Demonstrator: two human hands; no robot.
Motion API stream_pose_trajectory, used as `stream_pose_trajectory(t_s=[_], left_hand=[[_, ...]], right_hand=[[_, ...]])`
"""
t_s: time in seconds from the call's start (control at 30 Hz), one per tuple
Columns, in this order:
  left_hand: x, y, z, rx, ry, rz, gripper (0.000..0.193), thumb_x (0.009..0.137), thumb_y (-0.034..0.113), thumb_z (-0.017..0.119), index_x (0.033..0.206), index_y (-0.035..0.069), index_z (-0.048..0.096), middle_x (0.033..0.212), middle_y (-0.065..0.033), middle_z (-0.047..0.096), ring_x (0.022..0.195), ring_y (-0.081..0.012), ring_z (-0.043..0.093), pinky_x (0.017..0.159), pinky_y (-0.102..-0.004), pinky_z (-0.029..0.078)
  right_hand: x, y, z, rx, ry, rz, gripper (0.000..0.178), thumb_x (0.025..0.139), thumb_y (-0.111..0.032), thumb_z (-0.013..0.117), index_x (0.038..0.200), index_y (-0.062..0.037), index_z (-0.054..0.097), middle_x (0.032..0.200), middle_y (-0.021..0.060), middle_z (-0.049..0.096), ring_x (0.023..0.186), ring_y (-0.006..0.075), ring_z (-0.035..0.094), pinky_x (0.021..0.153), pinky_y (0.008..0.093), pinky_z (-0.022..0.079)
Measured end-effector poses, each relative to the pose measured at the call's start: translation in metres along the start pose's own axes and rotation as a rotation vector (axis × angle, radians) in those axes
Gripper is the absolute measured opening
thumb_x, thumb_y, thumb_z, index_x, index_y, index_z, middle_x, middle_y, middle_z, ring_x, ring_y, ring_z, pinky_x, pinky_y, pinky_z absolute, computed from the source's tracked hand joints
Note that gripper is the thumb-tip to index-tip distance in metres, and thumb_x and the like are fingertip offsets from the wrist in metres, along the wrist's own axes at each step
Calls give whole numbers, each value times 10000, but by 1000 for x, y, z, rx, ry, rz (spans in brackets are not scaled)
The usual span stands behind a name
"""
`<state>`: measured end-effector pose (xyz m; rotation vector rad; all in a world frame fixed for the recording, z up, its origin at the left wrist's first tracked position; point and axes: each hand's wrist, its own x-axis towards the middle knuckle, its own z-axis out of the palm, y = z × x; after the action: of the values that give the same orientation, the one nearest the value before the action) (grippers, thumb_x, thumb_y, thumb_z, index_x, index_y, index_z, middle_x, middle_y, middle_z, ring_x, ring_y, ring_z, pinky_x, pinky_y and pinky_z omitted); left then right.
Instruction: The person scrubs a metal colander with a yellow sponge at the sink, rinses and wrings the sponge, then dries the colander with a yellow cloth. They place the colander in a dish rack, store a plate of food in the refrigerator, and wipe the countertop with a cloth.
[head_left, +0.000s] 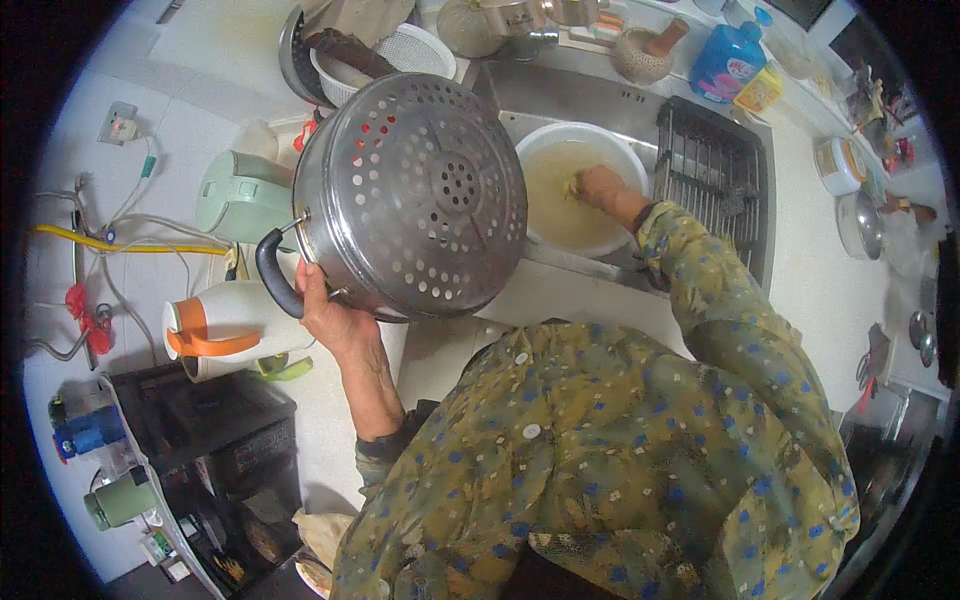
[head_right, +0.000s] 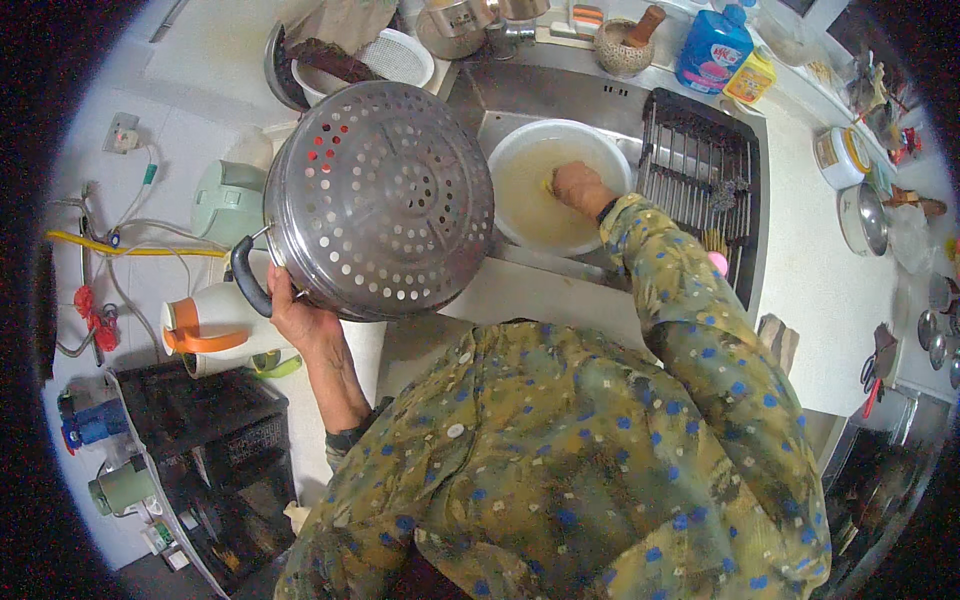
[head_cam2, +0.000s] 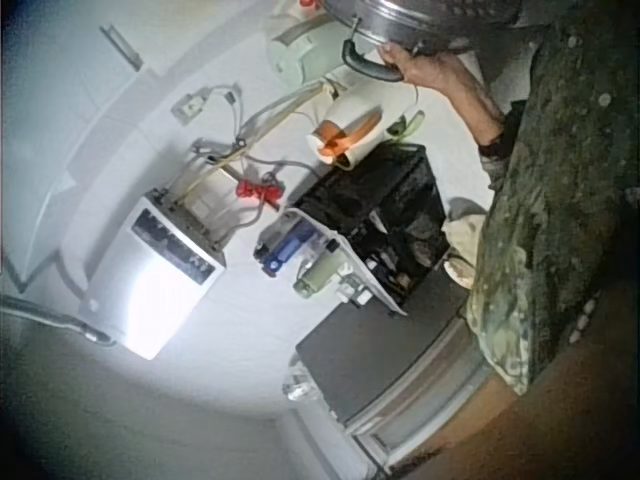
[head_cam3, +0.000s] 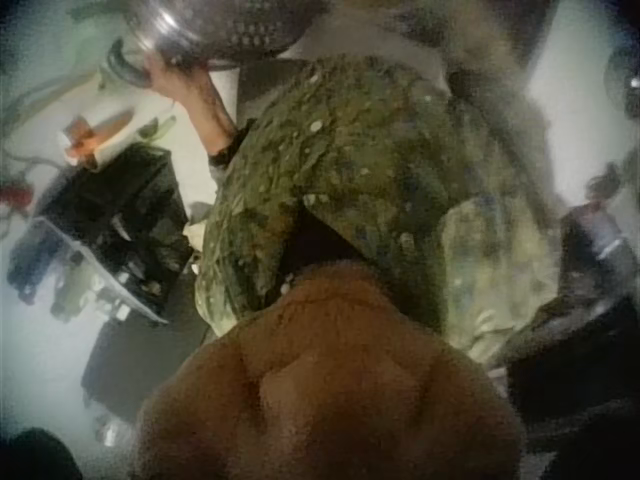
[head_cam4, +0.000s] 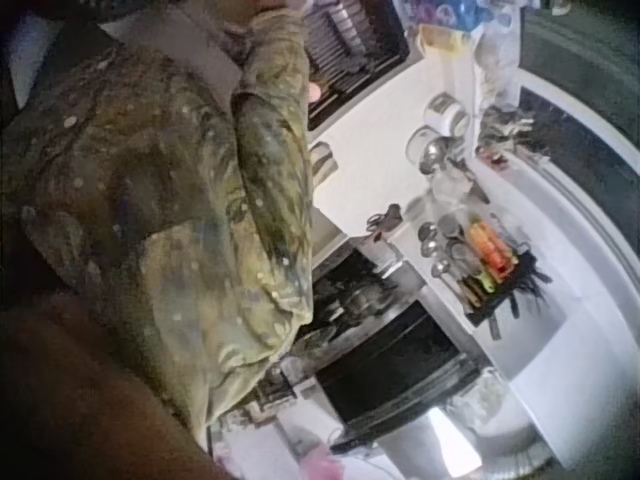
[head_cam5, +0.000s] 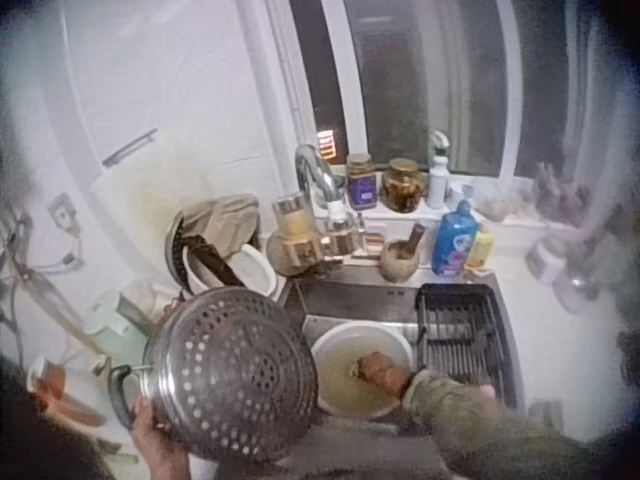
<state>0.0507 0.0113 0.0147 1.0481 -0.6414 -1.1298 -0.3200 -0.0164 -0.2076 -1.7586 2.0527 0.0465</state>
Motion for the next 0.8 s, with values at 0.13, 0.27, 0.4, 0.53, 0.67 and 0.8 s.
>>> stream_pose_trajectory(t_s=[0.13, 0.27, 0.4, 0.53, 0.67, 0.8], left_hand=[[1, 3, 1, 17, 5, 5, 316, 875, 170, 452, 1162, 43, 488, 1092, -73, 553, 1008, -208, 529, 883, -365, 424], [1, 4, 3, 34, 25, 10, 322, 881, 165, 449, 1172, 29, 476, 1098, -81, 551, 1011, -210, 528, 882, -368, 426], [-1, 4, 3, 20, 72, -10, 318, 888, 155, 439, 1174, 21, 470, 1098, -88, 550, 1008, -213, 531, 881, -362, 424], [1, 3, 1, 29, 150, -20, 306, 889, 150, 432, 1165, 26, 478, 1087, -79, 557, 986, -205, 545, 870, -357, 432], [1, 2, 0, 17, 110, -23, 304, 891, 153, 428, 1159, 22, 485, 1074, -78, 567, 976, -197, 551, 862, -346, 435], [-2, 3, 4, 45, 135, -3, 295, 895, 166, 426, 1143, 21, 494, 1072, -81, 567, 981, -199, 550, 864, -353, 435]], right_hand=[[2, 23, 58, 171, 75, -167, 260, 720, -245, 576, 893, -59, 632, 860, 166, 625, 702, 325, 588, 683, 407, 487], [-8, 34, 81, 100, 221, -606, 316, 651, -298, 639, 839, -44, 628, 816, 159, 594, 716, 322, 586, 619, 420, 486], [5, 34, 84, -232, 94, -230, 319, 628, -302, 657, 782, -24, 624, 752, 156, 579, 697, 337, 584, 598, 435, 484], [11, 24, 91, -116, 313, -71, 257, 620, -281, 664, 694, -36, 644, 699, 154, 602, 686, 312, 600, 606, 428, 490], [10, 19, 79, -70, -151, -557, 238, 623, -288, 670, 687, -59, 656, 744, 143, 628, 710, 280, 611, 630, 418, 490], [12, 23, 50, -120, -11, -312, 241, 619, -303, 673, 700, -76, 658, 746, 131, 628, 701, 294, 599, 631, 414, 483]])
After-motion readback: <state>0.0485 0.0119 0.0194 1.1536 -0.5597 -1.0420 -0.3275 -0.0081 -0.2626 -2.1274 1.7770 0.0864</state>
